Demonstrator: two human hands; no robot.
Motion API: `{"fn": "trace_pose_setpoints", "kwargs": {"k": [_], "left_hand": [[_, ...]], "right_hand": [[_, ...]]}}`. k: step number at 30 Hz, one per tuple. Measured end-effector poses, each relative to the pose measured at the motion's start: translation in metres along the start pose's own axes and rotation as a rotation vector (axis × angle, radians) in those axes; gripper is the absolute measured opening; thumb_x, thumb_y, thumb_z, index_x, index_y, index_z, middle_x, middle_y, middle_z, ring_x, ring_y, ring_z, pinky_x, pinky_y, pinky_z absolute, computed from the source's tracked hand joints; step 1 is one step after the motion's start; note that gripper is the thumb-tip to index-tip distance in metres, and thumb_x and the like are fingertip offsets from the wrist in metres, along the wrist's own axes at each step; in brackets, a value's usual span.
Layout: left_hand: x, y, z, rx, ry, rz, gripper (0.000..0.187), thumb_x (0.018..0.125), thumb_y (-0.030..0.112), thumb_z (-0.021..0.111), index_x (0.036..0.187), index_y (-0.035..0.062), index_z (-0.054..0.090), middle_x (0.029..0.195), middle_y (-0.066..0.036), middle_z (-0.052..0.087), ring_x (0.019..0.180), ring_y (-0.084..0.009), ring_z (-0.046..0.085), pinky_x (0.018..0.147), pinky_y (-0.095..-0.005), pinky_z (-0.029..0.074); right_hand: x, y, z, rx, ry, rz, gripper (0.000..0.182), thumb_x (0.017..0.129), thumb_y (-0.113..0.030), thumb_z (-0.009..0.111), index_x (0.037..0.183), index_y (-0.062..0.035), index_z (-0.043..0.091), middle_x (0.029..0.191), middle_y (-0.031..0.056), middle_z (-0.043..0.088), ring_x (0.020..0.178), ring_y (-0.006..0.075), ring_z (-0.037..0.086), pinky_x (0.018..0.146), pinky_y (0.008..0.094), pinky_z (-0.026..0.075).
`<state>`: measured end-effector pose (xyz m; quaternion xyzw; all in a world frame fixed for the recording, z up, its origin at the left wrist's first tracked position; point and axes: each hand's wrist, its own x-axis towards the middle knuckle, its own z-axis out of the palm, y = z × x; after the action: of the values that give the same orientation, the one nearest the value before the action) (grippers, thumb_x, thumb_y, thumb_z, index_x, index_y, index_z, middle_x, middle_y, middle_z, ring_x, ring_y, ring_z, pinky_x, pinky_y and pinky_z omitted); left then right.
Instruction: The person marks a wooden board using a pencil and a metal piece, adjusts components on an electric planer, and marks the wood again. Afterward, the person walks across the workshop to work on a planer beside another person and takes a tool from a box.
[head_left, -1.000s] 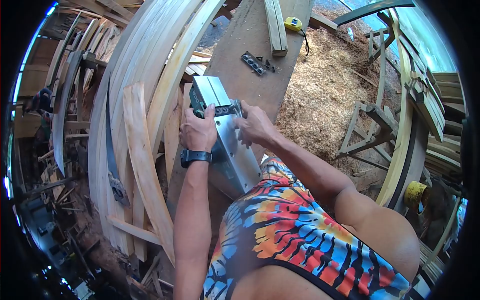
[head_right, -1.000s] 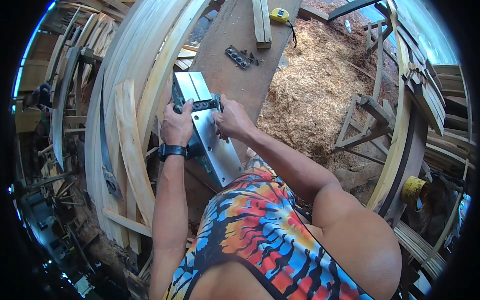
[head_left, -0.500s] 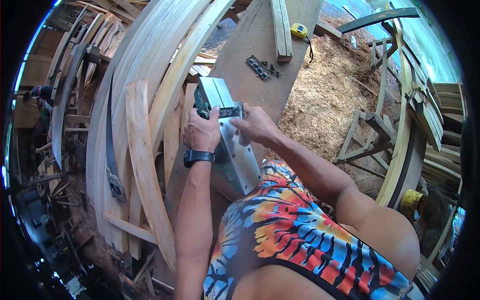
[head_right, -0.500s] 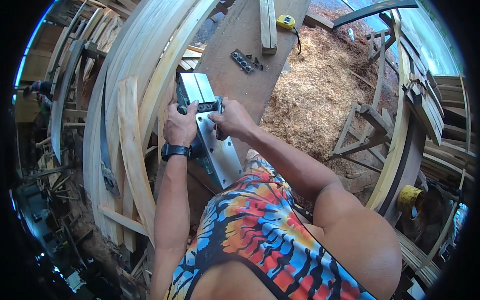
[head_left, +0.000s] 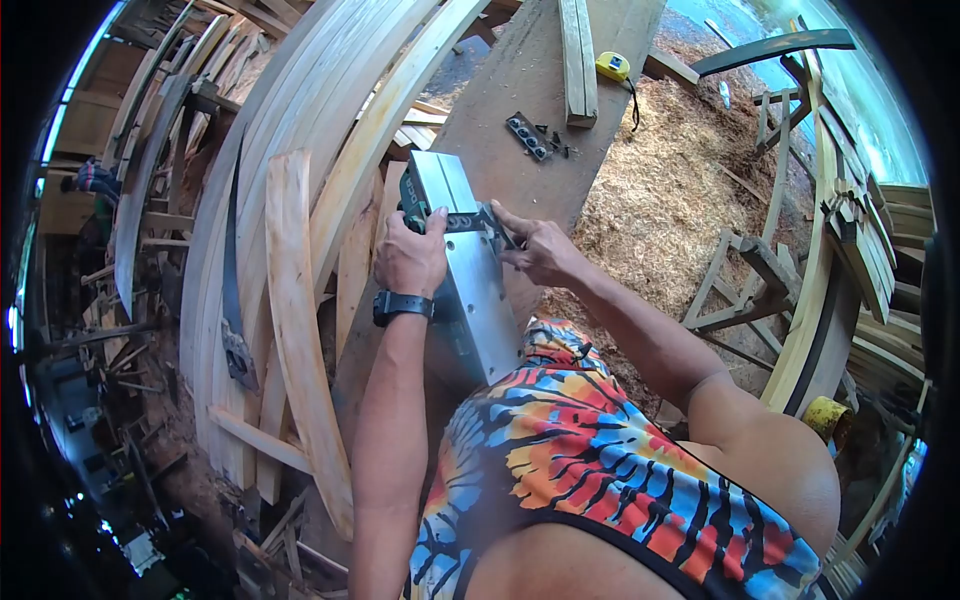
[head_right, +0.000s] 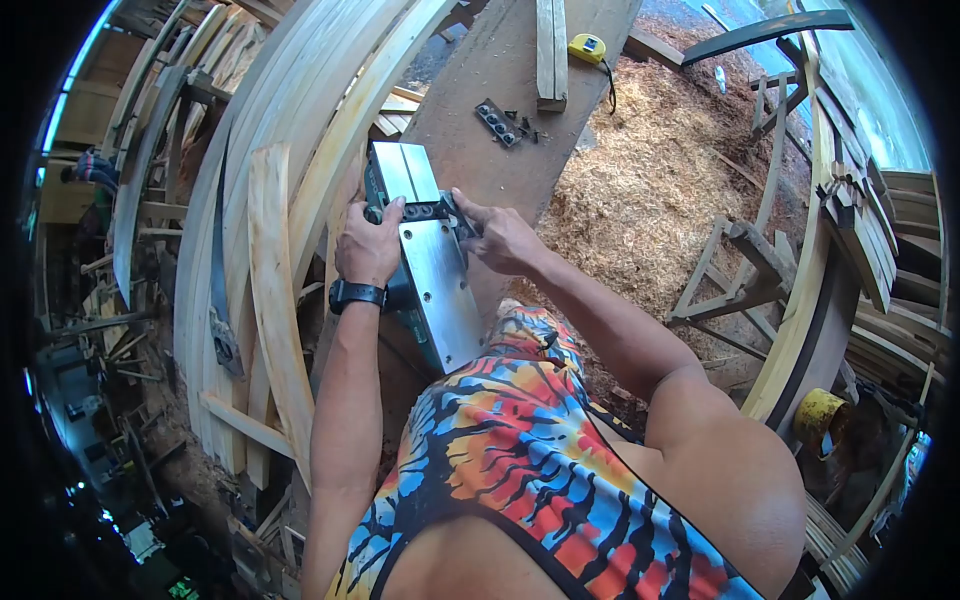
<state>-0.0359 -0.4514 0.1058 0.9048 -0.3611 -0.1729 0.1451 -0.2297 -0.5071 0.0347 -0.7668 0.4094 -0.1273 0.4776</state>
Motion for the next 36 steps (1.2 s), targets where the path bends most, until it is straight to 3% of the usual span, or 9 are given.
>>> {"fn": "trace_pose_setpoints", "kwargs": {"k": [5, 8, 11, 15, 23, 29, 32, 34, 36], "left_hand": [[-0.01, 0.021, -0.011, 0.314, 0.074, 0.045, 0.055, 0.087, 0.046, 0.069, 0.125, 0.0075, 0.062, 0.109, -0.021, 0.07, 0.104, -0.0395, 0.066, 0.102, -0.0556, 0.041], [-0.015, 0.033, -0.008, 0.398, 0.329, 0.359, 0.042, 0.082, 0.031, 0.074, 0.117, 0.0098, 0.067, 0.114, -0.016, 0.066, 0.113, -0.0346, 0.059, 0.109, -0.0571, 0.032], [0.004, 0.033, 0.004, 0.455, 0.057, 0.751, 0.044, 0.076, 0.024, 0.08, 0.116, 0.0093, 0.07, 0.123, -0.014, 0.062, 0.124, -0.0318, 0.052, 0.11, -0.0524, 0.033], [0.024, 0.031, 0.019, 0.521, -0.051, 0.894, 0.037, 0.079, 0.021, 0.077, 0.117, 0.0208, 0.073, 0.136, -0.003, 0.059, 0.138, -0.0311, 0.043, 0.118, -0.0675, 0.016], [0.036, 0.038, 0.021, 0.62, -0.195, 0.847, 0.031, 0.079, 0.029, 0.08, 0.109, 0.0264, 0.078, 0.141, -0.002, 0.059, 0.145, -0.029, 0.036, 0.118, -0.0716, 0.007], [0.053, 0.027, 0.043, 0.602, -0.036, 0.94, 0.028, 0.075, 0.032, 0.072, 0.101, 0.0232, 0.08, 0.143, -0.001, 0.058, 0.146, -0.0323, 0.033, 0.116, -0.0736, 0.008], [0.045, 0.041, 0.032, 0.739, -0.184, 0.775, 0.032, 0.076, 0.038, 0.075, 0.104, 0.0232, 0.081, 0.149, 0.002, 0.052, 0.15, -0.0313, 0.027, 0.115, -0.0753, 0.01], [0.045, 0.038, 0.034, 0.651, -0.22, 0.72, 0.027, 0.075, 0.031, 0.071, 0.1, 0.028, 0.081, 0.146, 0.002, 0.054, 0.15, -0.032, 0.026, 0.118, -0.0724, 0.003], [0.054, 0.028, 0.042, 0.621, -0.211, 0.732, 0.025, 0.073, 0.031, 0.072, 0.097, 0.032, 0.08, 0.146, 0.002, 0.054, 0.151, -0.0322, 0.024, 0.118, -0.0716, 0.001]], "right_hand": [[0.019, 0.034, 0.004, -0.024, 0.037, -0.047, 0.066, 0.085, -0.01, 0.068, 0.147, -0.029, 0.052, 0.093, 0.0198, 0.072, 0.082, 0.0325, 0.072, 0.074, 0.0441, 0.053], [0.015, 0.023, 0.0, -0.038, 0.039, 0.023, 0.065, 0.084, -0.01, 0.068, 0.145, -0.031, 0.054, 0.096, 0.0191, 0.072, 0.083, 0.0322, 0.073, 0.075, 0.0432, 0.055], [0.014, 0.037, 0.015, 0.107, 0.151, -0.05, 0.06, 0.084, -0.01, 0.068, 0.139, -0.0303, 0.06, 0.098, 0.0172, 0.073, 0.084, 0.0312, 0.073, 0.076, 0.0433, 0.056], [0.019, 0.045, 0.019, 0.102, 0.14, -0.042, 0.05, 0.082, -0.01, 0.069, 0.13, -0.0263, 0.068, 0.097, 0.0163, 0.073, 0.084, 0.0329, 0.073, 0.075, 0.0431, 0.056], [0.023, 0.045, 0.018, 0.061, 0.186, -0.087, 0.038, 0.08, -0.011, 0.067, 0.116, -0.0208, 0.075, 0.085, 0.0179, 0.071, 0.073, 0.0362, 0.069, 0.068, 0.0442, 0.055], [0.027, 0.054, 0.028, 0.102, 0.151, -0.064, 0.013, 0.067, -0.018, 0.071, 0.068, -0.0047, 0.071, 0.07, 0.0201, 0.066, 0.063, 0.0394, 0.064, 0.061, 0.0467, 0.053], [0.04, 0.076, 0.05, -0.097, 0.271, -0.372, 0.015, 0.07, -0.014, 0.068, 0.081, -0.0037, 0.072, 0.065, 0.0218, 0.062, 0.061, 0.0402, 0.065, 0.057, 0.0492, 0.052], [0.013, -0.001, 0.01, 0.166, -0.055, 0.234, 0.016, 0.081, -0.016, 0.063, 0.082, -0.0024, 0.072, 0.068, 0.0236, 0.067, 0.064, 0.0354, 0.071, 0.061, 0.0478, 0.057], [0.027, 0.024, 0.033, -0.026, -0.045, 0.05, 0.022, 0.084, -0.02, 0.062, 0.093, -0.0029, 0.072, 0.073, 0.0235, 0.07, 0.065, 0.0342, 0.071, 0.061, 0.0454, 0.058]]}}
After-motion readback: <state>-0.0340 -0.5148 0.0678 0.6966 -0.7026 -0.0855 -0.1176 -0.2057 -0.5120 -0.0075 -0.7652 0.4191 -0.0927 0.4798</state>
